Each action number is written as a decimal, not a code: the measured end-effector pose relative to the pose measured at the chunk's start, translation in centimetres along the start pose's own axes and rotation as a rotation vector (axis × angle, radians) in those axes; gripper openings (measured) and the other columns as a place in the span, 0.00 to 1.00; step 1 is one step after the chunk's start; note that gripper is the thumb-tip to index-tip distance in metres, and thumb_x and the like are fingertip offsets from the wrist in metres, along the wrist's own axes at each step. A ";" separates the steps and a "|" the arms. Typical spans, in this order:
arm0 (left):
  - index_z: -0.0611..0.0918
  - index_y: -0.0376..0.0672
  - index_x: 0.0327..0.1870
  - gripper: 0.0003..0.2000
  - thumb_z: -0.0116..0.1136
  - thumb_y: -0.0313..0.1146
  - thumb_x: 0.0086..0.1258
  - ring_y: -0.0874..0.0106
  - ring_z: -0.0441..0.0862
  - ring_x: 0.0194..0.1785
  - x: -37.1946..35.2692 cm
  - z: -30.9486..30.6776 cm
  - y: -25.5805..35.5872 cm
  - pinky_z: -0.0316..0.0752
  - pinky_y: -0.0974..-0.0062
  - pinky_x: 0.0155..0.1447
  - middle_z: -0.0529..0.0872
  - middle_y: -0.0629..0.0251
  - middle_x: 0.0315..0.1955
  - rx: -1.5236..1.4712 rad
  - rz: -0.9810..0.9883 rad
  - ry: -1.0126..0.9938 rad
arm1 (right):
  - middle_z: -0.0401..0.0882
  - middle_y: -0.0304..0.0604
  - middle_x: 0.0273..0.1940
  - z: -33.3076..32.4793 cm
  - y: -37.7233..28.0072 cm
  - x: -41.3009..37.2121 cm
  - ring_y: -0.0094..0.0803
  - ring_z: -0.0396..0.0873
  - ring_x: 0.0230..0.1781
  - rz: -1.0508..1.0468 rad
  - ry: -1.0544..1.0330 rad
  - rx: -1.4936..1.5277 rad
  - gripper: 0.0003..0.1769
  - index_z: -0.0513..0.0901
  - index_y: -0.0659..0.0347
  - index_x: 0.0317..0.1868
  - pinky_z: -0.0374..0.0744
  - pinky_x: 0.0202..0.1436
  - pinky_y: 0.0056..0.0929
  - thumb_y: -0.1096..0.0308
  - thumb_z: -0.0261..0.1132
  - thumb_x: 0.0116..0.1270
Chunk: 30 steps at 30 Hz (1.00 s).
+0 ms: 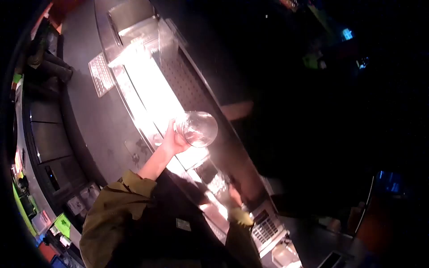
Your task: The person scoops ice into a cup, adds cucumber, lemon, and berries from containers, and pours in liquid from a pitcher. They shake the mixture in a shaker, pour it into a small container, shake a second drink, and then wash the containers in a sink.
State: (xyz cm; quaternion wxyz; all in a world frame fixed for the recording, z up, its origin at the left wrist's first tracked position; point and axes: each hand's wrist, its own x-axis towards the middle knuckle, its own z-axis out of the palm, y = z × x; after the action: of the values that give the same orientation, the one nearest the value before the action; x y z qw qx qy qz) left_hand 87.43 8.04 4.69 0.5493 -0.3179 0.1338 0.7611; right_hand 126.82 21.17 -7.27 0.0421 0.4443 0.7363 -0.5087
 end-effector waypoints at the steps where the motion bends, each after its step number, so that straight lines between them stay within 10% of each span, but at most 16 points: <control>1: 0.75 0.43 0.52 0.28 0.42 0.57 0.63 0.60 0.76 0.48 0.2 -1.7 -1.2 0.73 0.61 0.53 0.78 0.57 0.46 -0.010 -0.032 -0.045 | 0.80 0.57 0.36 -1.4 0.1 1.3 0.52 0.77 0.40 0.011 0.030 -0.066 0.15 0.79 0.68 0.39 0.74 0.45 0.42 0.64 0.54 0.61; 13: 0.71 0.47 0.57 0.28 0.40 0.59 0.64 0.65 0.74 0.56 0.0 -5.5 -3.6 0.71 0.65 0.59 0.76 0.64 0.54 -0.064 0.000 0.108 | 0.79 0.57 0.37 -6.3 5.3 13.7 0.59 0.73 0.44 -0.299 0.488 -0.887 0.12 0.79 0.68 0.36 0.71 0.49 0.48 0.68 0.58 0.57; 14: 0.71 0.47 0.57 0.29 0.40 0.60 0.64 0.65 0.74 0.56 1.3 -7.0 -3.7 0.71 0.66 0.59 0.76 0.64 0.54 -0.070 0.012 0.089 | 0.77 0.58 0.35 -4.6 5.0 13.7 0.58 0.73 0.41 -0.477 0.721 -0.839 0.13 0.78 0.68 0.37 0.71 0.47 0.50 0.70 0.59 0.52; 17: 0.70 0.43 0.58 0.34 0.40 0.65 0.63 0.62 0.75 0.55 0.9 -6.4 -3.9 0.71 0.66 0.59 0.75 0.58 0.54 -0.008 0.071 0.010 | 0.78 0.57 0.34 2.1 0.6 12.3 0.51 0.75 0.34 -0.479 0.474 -0.652 0.14 0.75 0.70 0.42 0.75 0.40 0.46 0.69 0.57 0.58; 20: 0.68 0.33 0.57 0.37 0.38 0.63 0.65 0.60 0.75 0.53 0.4 -5.6 -3.8 0.72 0.64 0.58 0.74 0.46 0.52 0.027 0.052 0.065 | 0.79 0.48 0.31 9.8 5.1 16.0 0.38 0.76 0.26 0.471 -0.253 0.512 0.15 0.75 0.64 0.43 0.77 0.30 0.34 0.61 0.50 0.68; 30: 0.63 0.24 0.53 0.40 0.50 0.60 0.58 0.53 0.75 0.48 4.2 -8.0 -4.7 0.75 0.60 0.55 0.72 0.43 0.43 -0.118 0.000 -0.055 | 0.76 0.51 0.37 15.5 0.5 16.1 0.42 0.76 0.34 0.600 -0.111 1.155 0.13 0.71 0.61 0.47 0.78 0.38 0.41 0.63 0.48 0.68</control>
State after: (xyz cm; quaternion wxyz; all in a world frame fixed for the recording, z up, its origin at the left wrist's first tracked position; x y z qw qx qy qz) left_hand 93.59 8.51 -3.37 0.5330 -0.3286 0.0737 0.7762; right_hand 111.47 18.81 -23.33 -0.0255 0.5547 0.1851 -0.8108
